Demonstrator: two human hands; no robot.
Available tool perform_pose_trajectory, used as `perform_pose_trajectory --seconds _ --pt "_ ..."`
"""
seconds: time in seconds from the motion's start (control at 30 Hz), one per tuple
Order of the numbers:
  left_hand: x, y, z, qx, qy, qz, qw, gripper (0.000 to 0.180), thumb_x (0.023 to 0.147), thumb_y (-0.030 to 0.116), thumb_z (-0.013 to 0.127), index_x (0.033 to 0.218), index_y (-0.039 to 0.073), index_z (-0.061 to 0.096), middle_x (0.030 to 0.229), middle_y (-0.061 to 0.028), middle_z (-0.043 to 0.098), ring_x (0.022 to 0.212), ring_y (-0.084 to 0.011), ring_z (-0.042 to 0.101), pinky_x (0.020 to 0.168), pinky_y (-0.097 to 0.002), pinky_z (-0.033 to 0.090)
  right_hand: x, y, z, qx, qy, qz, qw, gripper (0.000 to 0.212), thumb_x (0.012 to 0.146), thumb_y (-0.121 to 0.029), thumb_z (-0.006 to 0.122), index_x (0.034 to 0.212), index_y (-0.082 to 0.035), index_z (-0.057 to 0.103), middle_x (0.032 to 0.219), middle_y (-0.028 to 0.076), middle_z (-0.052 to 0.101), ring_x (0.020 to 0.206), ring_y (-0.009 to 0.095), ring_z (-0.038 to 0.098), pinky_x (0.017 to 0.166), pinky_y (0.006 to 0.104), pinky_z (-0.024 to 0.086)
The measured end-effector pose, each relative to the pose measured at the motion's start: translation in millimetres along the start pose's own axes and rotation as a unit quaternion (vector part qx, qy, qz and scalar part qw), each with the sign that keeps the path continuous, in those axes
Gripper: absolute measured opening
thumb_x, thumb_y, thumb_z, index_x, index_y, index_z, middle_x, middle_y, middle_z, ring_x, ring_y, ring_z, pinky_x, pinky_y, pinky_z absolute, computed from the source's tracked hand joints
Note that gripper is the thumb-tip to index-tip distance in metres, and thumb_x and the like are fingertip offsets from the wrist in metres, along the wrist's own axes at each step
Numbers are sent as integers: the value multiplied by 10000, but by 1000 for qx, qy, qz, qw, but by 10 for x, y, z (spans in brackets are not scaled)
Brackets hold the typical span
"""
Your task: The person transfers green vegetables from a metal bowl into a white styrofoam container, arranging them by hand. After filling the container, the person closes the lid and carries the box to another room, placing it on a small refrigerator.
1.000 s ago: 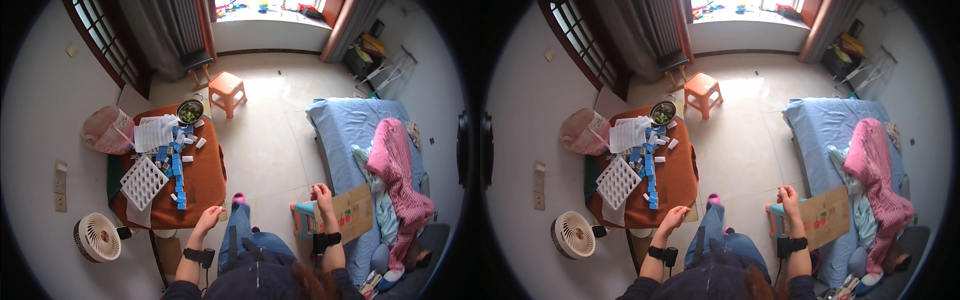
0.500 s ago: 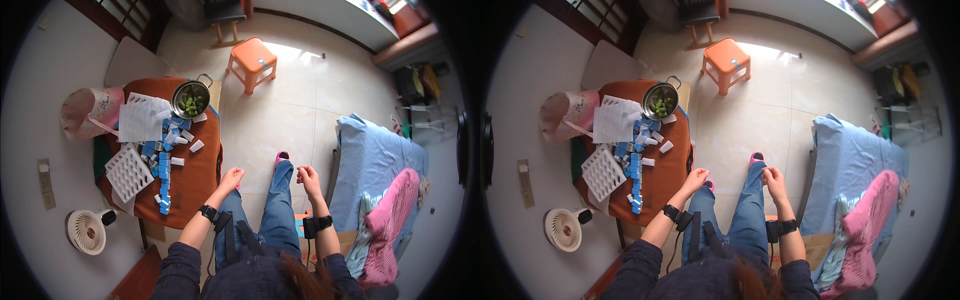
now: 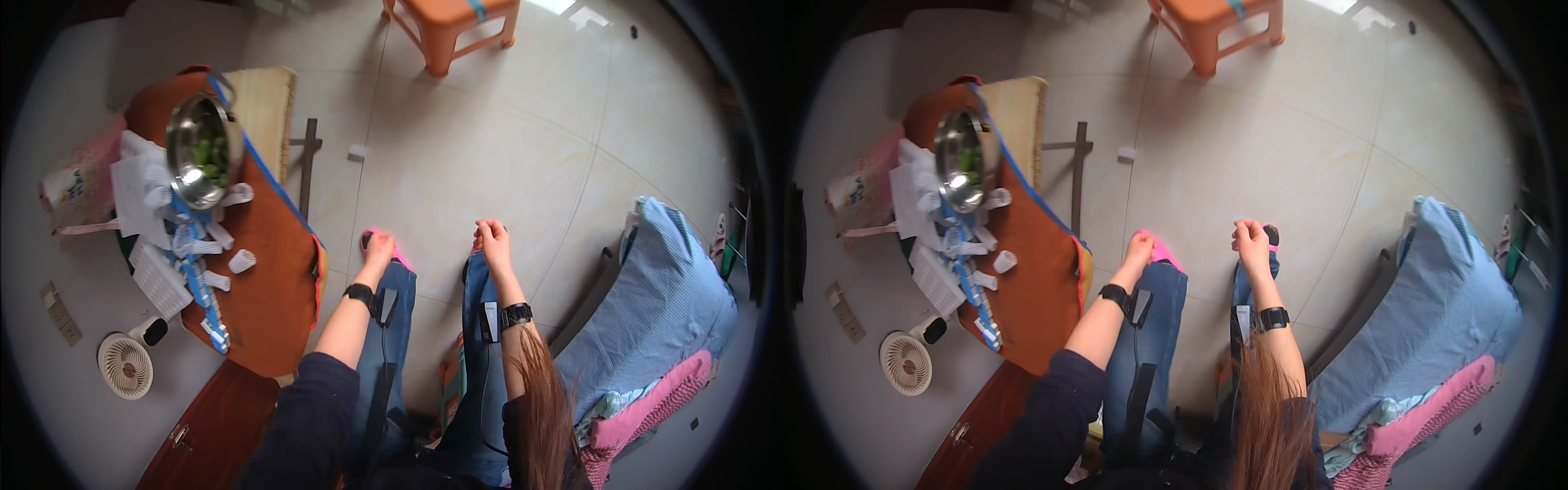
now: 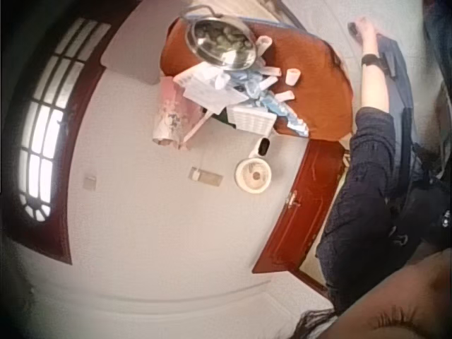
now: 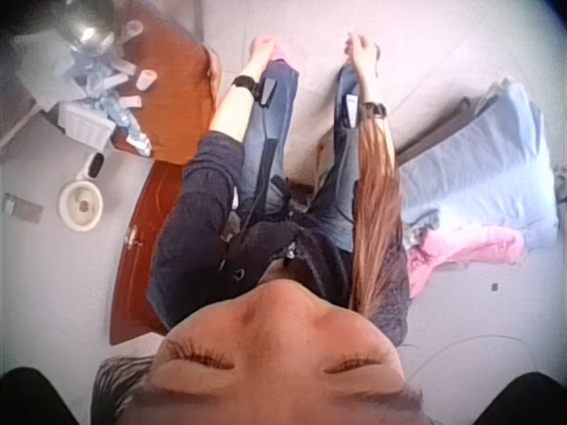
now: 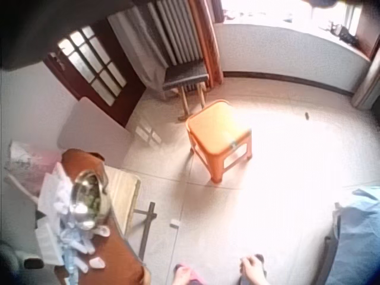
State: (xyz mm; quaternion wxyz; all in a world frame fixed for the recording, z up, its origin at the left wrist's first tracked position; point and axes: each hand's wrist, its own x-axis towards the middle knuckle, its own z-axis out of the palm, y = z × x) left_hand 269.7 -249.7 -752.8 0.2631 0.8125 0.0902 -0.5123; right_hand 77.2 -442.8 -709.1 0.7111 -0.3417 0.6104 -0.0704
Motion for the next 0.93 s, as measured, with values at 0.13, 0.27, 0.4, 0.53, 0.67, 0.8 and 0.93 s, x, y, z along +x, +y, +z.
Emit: perform_pose_trajectory --seconds 0.13,0.27,0.4,0.53,0.67,0.8,0.93 --pt "902 -189 153 10 42 -1 999 317 863 181 584 1123 2 566 732 -67 640 573 -149 573 531 -290 467 688 655 73 -42 -8 40 998 204 941 -216 566 1021 -29 593 827 27 606 726 107 580 623 252 484" --pt "2010 -214 138 71 85 39 993 461 855 224 610 1275 62 510 943 -130 673 734 -216 635 654 -346 518 1301 1306 177 -158 -12 33 987 350 921 -211 581 1205 -12 541 1108 132 618 983 230 605 838 361 496" --pt "3123 87 28 98 133 174 971 558 848 304 624 1349 97 493 1170 -206 618 1080 -323 590 944 -386 462 1757 1805 307 -212 -31 4 977 547 880 -217 615 1360 -40 422 1437 241 329 1269 373 428 992 434 426" --pt "3718 637 -13 75 117 147 979 631 848 394 592 1400 129 443 1384 -238 428 1294 -396 404 1063 -436 353 1994 2143 513 -292 -7 -33 956 673 836 -263 656 1408 -44 378 1505 330 115 1406 449 164 1121 485 243" --pt "3867 836 116 109 153 49 981 691 847 484 543 1415 114 411 1459 -263 295 1325 -429 339 1089 -456 312 1932 2321 639 -365 -11 -47 930 802 808 -314 675 1434 23 302 1531 318 34 1423 440 104 1142 474 199" --pt "3663 663 282 157 161 43 973 730 870 415 532 1431 0 316 1476 -274 256 1337 -451 304 1117 -476 255 1899 2206 640 -285 23 -16 958 873 813 -314 668 1429 101 210 1534 308 49 1431 409 113 1154 444 183" --pt "3109 541 392 141 115 60 981 817 879 356 544 1494 10 131 1508 -224 236 1346 -464 278 1140 -486 210 1569 1803 647 -227 40 29 973 908 822 -328 662 1446 98 159 1552 268 49 1434 401 112 1164 439 160"
